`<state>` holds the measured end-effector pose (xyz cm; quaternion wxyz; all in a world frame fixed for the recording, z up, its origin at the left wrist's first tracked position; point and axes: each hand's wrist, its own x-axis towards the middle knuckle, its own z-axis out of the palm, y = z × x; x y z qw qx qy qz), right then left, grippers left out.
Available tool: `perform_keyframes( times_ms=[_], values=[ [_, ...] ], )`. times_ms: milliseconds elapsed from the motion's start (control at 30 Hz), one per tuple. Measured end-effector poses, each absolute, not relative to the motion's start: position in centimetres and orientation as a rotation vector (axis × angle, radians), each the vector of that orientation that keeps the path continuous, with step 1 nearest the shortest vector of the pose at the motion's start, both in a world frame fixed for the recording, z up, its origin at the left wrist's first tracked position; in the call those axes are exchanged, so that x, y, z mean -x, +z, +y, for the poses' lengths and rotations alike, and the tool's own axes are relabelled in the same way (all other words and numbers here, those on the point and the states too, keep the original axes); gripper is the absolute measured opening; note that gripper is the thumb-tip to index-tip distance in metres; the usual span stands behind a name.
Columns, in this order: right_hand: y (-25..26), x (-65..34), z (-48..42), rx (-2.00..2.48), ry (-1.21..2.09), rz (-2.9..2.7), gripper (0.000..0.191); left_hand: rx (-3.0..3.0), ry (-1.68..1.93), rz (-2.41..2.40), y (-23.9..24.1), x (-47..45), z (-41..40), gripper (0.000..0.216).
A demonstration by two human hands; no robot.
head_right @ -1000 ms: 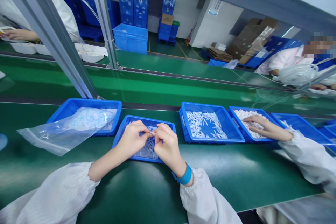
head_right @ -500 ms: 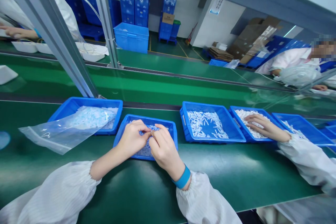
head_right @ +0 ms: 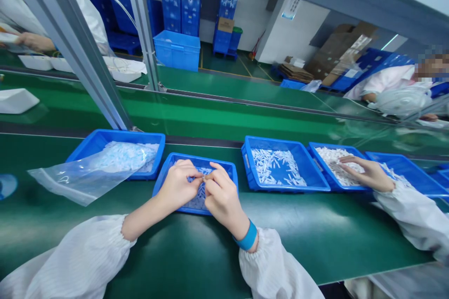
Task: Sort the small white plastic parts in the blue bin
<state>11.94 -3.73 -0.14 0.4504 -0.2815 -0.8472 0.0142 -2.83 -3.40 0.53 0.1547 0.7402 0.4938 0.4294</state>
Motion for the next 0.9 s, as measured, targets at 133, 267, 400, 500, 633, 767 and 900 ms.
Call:
perform_keyframes(
  times_ms=[133, 267, 400, 500, 633, 767, 900],
  values=[
    [-0.1, -11.9, -3.6, 0.7, 0.117, -2.048, 0.03, -2.17, 1.216, 1.398, 0.5, 2.9, -3.4, 0.023],
    [0.1, -11.9, -3.6, 0.736, 0.184, -2.012, 0.03, -2.264, 1.21, 1.362, 0.2, 2.9, -3.5, 0.026],
    [0.1, -11.8, -3.5, 0.808, 0.339, -1.945, 0.03, -2.338, 1.184, 1.341, 0.0, 2.8, -3.5, 0.029],
    [0.2, -11.8, -3.4, 0.856, 0.474, -1.854, 0.03, -2.321, 1.206, 1.346, 0.1, 2.8, -3.5, 0.028],
    [0.5, -11.9, -3.0, 0.958, 0.663, -1.655, 0.031, -2.286, 1.238, 1.389, 0.4, 2.8, -3.6, 0.016],
    [0.8, -12.2, -2.6, 1.046, 0.917, -1.434, 0.022, -2.327, 1.178, 1.455, 0.7, 2.8, -3.7, 0.011],
    [0.9, -12.4, -2.4, 1.036, 1.06, -1.355, 0.021, -2.366, 1.166, 1.532, 0.5, 3.0, -3.5, 0.016]
  ],
)
